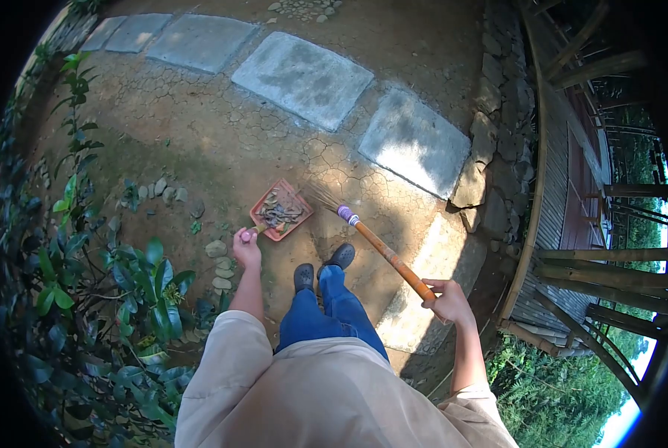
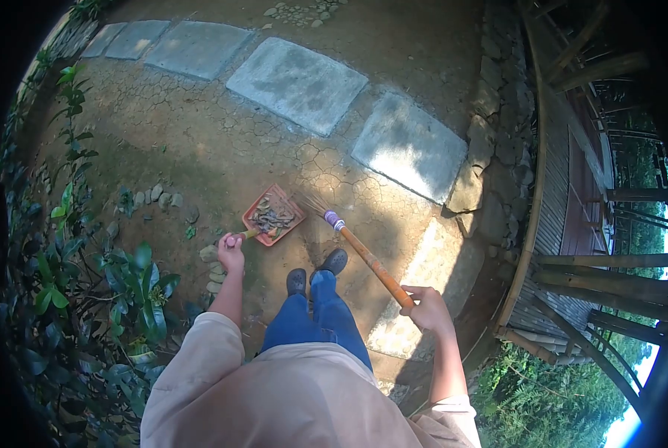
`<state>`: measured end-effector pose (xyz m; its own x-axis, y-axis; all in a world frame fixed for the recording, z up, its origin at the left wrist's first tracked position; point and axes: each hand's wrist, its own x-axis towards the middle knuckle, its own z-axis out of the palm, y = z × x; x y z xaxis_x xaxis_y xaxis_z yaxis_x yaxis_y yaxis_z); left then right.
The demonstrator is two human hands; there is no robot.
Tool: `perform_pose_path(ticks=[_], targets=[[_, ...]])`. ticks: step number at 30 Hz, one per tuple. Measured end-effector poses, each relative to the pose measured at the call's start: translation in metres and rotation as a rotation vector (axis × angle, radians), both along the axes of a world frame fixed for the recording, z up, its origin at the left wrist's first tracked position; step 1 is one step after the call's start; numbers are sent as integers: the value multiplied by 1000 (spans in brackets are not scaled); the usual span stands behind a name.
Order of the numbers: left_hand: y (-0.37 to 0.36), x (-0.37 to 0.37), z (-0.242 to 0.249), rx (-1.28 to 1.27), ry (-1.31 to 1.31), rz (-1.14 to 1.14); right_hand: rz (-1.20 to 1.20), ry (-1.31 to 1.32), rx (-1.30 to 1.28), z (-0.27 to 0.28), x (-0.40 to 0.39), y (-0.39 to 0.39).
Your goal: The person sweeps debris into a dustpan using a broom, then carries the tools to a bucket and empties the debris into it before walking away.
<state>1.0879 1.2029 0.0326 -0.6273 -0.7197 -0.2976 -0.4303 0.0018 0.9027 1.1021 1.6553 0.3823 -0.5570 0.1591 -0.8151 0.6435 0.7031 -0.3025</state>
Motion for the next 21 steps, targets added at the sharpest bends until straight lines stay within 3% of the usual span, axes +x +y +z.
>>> perform_pose_path(ticks=[9, 15, 18, 21], targets=[[14, 0, 42, -33, -100, -14, -62, 153, 59, -28, -1, 11], [10, -1, 28, -18, 24, -56, -15, 167, 206, -41, -31, -19], [7, 0, 10, -14, 62, -75, 95, 235, 227, -82, -25, -7], [7, -4, 17, 58, -41, -101, 91, 137, 186, -71, -26, -19]])
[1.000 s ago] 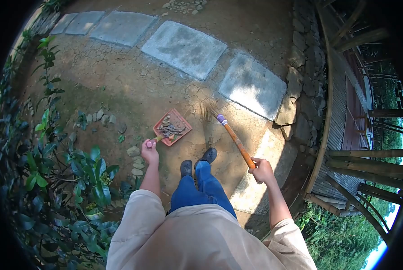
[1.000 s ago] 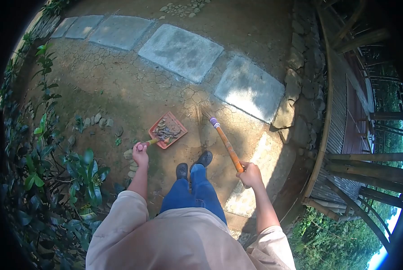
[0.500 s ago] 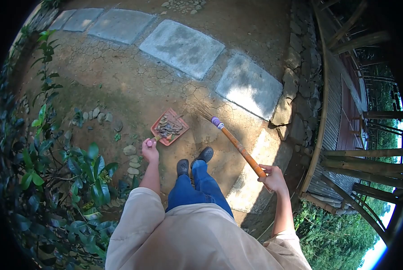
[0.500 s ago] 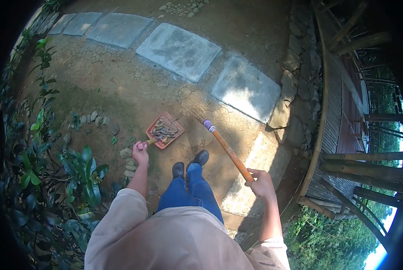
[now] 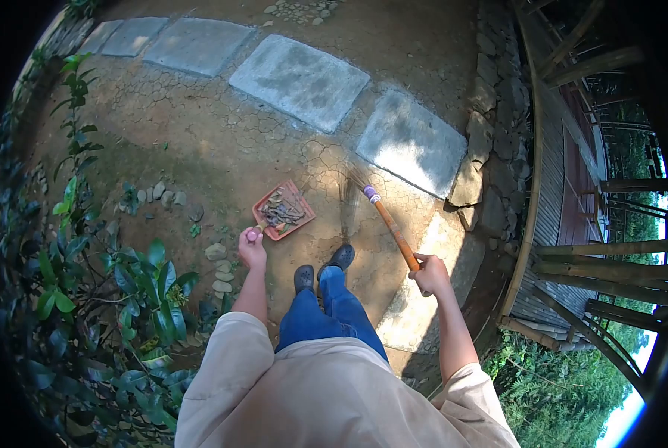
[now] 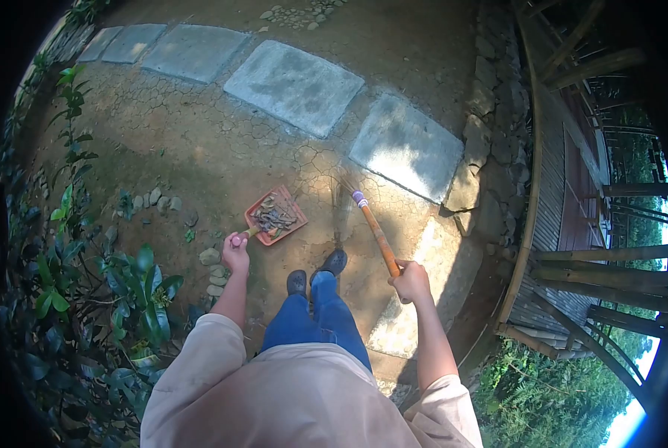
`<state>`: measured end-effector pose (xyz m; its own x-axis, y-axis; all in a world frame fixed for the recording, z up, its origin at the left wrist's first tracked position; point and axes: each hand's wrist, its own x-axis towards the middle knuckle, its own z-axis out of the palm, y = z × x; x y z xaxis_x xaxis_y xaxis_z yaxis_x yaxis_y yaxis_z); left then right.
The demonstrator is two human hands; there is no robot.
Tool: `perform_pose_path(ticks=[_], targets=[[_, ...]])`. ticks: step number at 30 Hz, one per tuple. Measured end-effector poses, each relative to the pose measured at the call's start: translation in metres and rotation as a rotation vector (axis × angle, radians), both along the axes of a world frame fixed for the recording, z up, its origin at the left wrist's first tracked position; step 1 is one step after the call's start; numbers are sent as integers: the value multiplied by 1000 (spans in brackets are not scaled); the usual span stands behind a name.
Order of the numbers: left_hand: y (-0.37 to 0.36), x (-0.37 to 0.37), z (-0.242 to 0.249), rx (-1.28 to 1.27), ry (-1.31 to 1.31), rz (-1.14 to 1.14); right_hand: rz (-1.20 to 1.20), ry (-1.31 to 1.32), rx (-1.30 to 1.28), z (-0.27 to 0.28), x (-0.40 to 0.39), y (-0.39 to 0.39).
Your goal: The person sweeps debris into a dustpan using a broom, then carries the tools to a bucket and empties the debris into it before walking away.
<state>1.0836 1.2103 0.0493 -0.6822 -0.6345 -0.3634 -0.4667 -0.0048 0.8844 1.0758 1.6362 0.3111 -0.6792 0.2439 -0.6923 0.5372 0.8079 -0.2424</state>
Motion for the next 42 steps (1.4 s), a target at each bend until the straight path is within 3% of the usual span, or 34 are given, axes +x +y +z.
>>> perform_pose_path(ticks=[8, 14, 16, 23, 28, 31, 32, 42], targets=[[-3, 1, 7, 7, 81, 41, -40, -59, -153, 73, 32, -2], [-11, 10, 12, 2, 101, 76, -44, -27, -134, 77, 8, -9], [-17, 14, 11, -7, 98, 92, 42, 60, -124, 63, 3, -7], [-28, 29, 13, -62, 60, 127, -13, 69, -109, 15, -27, -25], [-39, 43, -8, -131, 5, 126, 222, 76, -42, -8, -17, -39], [-39, 47, -13, -97, 42, 167, 171, -88, -115, 22, -5, -53], [-39, 49, -14, -96, 42, 168, 241, -75, -113, 25, 2, -50], [-38, 64, -25, -16, 62, 200, 76, -51, -229, 80, 42, -27]])
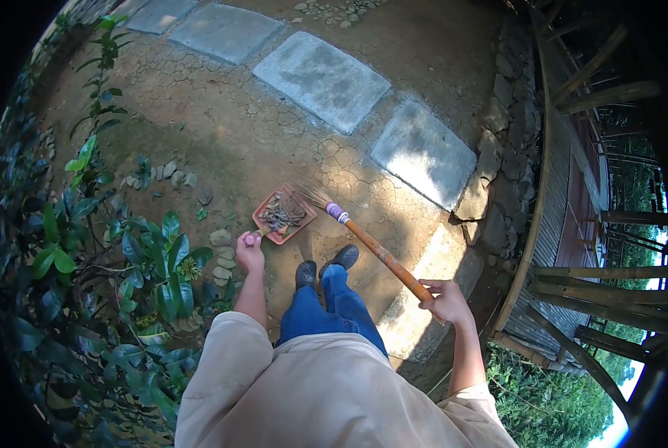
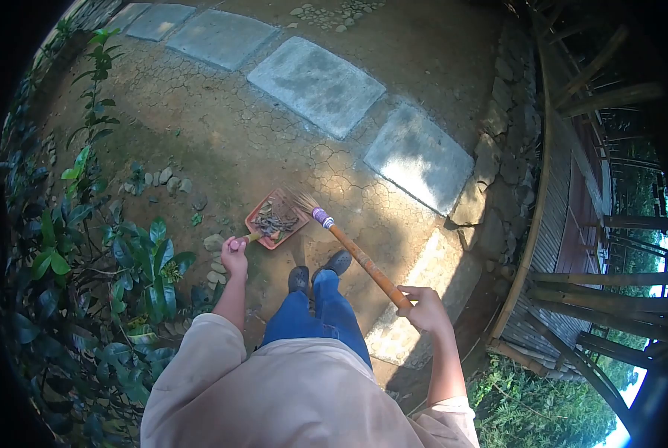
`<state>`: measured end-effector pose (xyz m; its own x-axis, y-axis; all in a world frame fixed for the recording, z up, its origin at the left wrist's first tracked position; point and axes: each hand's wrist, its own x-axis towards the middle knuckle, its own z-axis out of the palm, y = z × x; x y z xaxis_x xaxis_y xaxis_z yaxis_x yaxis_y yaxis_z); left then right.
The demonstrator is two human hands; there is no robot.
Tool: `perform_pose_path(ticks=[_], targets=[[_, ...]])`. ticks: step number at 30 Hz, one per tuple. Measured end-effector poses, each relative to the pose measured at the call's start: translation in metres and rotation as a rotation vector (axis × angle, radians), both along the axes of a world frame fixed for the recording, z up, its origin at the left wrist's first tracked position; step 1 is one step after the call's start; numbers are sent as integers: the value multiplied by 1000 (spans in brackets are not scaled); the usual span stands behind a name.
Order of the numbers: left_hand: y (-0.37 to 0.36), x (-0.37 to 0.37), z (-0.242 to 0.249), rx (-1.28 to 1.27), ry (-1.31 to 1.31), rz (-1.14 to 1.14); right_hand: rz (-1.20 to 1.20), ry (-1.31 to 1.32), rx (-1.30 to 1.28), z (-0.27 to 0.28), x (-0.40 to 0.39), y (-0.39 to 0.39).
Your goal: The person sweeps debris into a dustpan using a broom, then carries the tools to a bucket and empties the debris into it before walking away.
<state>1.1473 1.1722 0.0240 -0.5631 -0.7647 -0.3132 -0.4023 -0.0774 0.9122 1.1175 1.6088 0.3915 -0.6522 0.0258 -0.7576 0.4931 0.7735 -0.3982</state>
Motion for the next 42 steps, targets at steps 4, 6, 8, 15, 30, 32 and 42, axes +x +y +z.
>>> perform_pose_path(ticks=[4, 6, 8, 15, 30, 32, 42], targets=[[5, 1, 4, 20, -5, -12, -88, -50, 45, 2, -17, -12], [9, 3, 6, -5, -41, -40, -19, 15, 97, -5, -26, -16], [11, 3, 5, -8, -30, -21, 14, 67, 132, -19, -32, -16], [17, -1, 15, -102, -148, -50, 198, 180, 201, -79, -32, -32], [13, 23, -19, -20, -52, -117, 71, -16, 90, 23, 1, -22], [17, 26, -13, -25, 20, -136, 75, 31, 104, 25, 0, -21], [45, 34, 17, -7, 68, 7, 32, 56, 50, 18, -18, -18]])
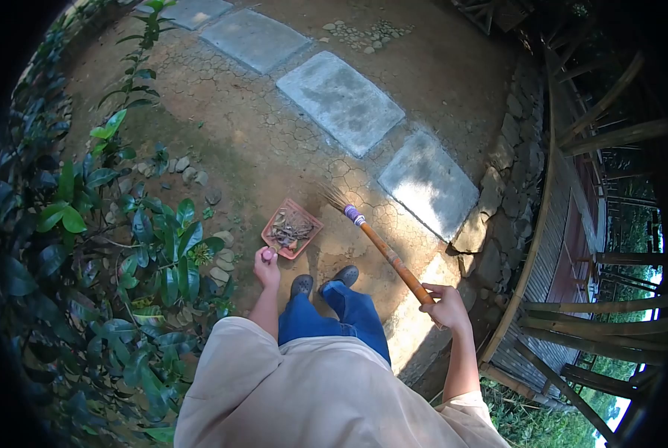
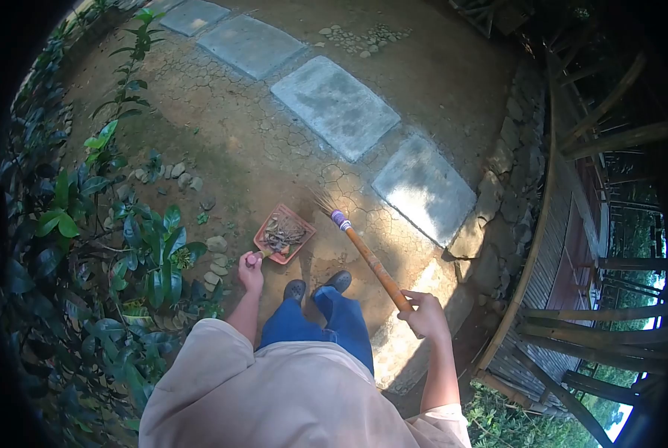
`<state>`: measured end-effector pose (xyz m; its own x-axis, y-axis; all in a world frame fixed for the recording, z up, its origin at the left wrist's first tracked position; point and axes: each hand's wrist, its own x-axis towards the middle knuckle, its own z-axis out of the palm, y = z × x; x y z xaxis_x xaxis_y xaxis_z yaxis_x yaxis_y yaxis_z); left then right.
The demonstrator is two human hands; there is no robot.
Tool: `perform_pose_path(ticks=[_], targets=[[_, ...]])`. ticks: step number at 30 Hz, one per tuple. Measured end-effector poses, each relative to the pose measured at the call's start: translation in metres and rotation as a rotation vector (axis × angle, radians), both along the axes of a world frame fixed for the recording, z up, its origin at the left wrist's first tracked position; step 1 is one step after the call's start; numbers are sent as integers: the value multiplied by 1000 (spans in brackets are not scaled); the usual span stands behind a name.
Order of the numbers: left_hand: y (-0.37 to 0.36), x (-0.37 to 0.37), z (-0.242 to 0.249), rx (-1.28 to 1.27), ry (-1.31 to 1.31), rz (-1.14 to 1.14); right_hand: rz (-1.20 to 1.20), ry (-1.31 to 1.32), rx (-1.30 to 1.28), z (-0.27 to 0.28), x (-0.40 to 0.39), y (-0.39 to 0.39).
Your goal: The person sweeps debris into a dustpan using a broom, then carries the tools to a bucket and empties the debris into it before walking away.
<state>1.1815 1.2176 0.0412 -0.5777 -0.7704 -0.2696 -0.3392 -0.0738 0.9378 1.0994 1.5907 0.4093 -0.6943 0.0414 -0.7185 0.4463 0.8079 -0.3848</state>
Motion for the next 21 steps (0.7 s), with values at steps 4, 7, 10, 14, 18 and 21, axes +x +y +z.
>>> perform_pose_path(ticks=[4, 7, 10, 14, 18, 21], targets=[[20, 11, 15, -36, -68, 63, 59, -8, -7, -10, -20, 11], [42, 20, 28, -15, -46, 151, 142, -27, -36, -8, -45, 18], [65, 33, 33, -68, -63, 229, 243, -32, -86, -21, -71, 42], [98, 48, 43, -74, -78, 366, 380, -54, -111, -26, -112, 63], [137, 60, 44, -97, -9, 534, 559, -27, -76, -23, -150, 60], [176, 83, 56, -133, -43, 665, 728, 31, -93, -48, -172, 68]])
